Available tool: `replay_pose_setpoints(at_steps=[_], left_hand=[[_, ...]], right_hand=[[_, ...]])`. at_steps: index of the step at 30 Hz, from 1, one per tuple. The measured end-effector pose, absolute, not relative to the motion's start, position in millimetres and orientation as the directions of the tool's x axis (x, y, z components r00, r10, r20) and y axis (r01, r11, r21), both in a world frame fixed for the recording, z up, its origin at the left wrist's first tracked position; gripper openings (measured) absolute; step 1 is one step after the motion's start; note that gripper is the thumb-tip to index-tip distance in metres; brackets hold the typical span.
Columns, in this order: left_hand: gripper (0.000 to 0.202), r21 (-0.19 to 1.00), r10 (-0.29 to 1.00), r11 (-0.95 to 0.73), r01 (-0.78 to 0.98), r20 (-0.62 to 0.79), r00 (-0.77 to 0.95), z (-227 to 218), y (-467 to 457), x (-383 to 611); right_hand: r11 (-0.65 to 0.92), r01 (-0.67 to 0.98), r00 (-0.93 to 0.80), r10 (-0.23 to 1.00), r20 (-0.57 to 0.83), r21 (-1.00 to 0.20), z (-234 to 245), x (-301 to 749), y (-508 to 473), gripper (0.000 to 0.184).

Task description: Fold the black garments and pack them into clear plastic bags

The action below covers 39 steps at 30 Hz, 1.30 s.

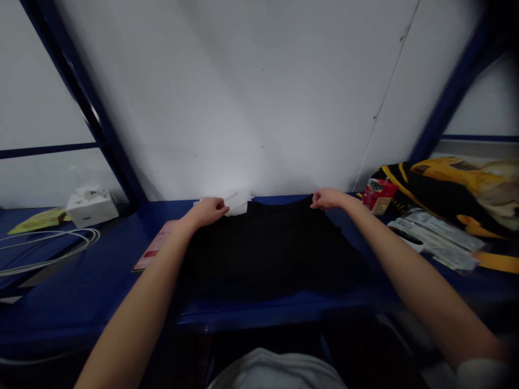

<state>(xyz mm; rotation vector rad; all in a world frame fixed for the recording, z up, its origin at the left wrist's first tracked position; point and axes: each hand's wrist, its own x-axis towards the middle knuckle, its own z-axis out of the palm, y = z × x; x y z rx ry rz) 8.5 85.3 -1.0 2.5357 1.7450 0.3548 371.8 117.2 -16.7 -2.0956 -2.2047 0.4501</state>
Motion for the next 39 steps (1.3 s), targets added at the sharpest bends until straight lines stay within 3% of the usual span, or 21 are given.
replay_pose_setpoints(at_steps=[4, 7, 13, 22, 27, 31, 35, 39], left_hand=[[0.029, 0.263, 0.852, -0.515, 0.816, 0.263, 0.453, -12.8, 89.4, 22.8], [0.035, 0.294, 0.784, -0.617, 0.73, 0.312, 0.536, -22.0, 91.2, 34.0], [0.039, 0.311, 0.71, -0.704, 0.639, 0.278, 0.647, -33.1, 95.4, 44.2], [0.036, 0.49, 0.81, -0.573, 0.657, 0.217, 0.545, -20.3, 89.8, 45.3], [0.027, 0.61, 0.852, -0.51, 0.606, 0.263, 0.453, -9.0, 84.0, 47.4], [0.027, 0.708, 0.868, -0.474, 0.524, 0.276, 0.413, -14.8, 84.8, 52.3], [0.043, 0.723, 0.852, -0.462, 0.514, 0.201, 0.484, -20.7, 85.2, 55.9], [0.03, 0.681, 0.853, -0.45, 0.578, 0.136, 0.503, -20.2, 83.8, 56.4]], right_hand=[[0.016, 0.965, -0.014, 1.0, 0.009, -0.26, -21.9, 379.6, 125.8, 0.025], [-0.019, 0.946, 0.016, 1.0, -0.012, -0.324, -27.0, 379.3, 128.4, 0.033], [0.004, 0.821, -0.061, 0.995, -0.081, -0.571, -29.4, 377.2, 129.1, 0.012], [0.002, 0.736, -0.135, 0.98, -0.143, -0.677, -13.3, 387.8, 119.4, 0.024], [-0.009, 0.54, -0.241, 0.957, -0.164, -0.842, 2.6, 391.3, 102.2, 0.03], [0.04, 0.47, -0.361, 0.92, -0.151, -0.882, 9.8, 393.3, 92.4, 0.033], [0.096, 0.513, -0.449, 0.877, -0.171, -0.853, 13.3, 395.1, 86.2, 0.035], [0.1, 0.514, -0.506, 0.838, -0.207, -0.852, 14.1, 396.0, 83.1, 0.034]])
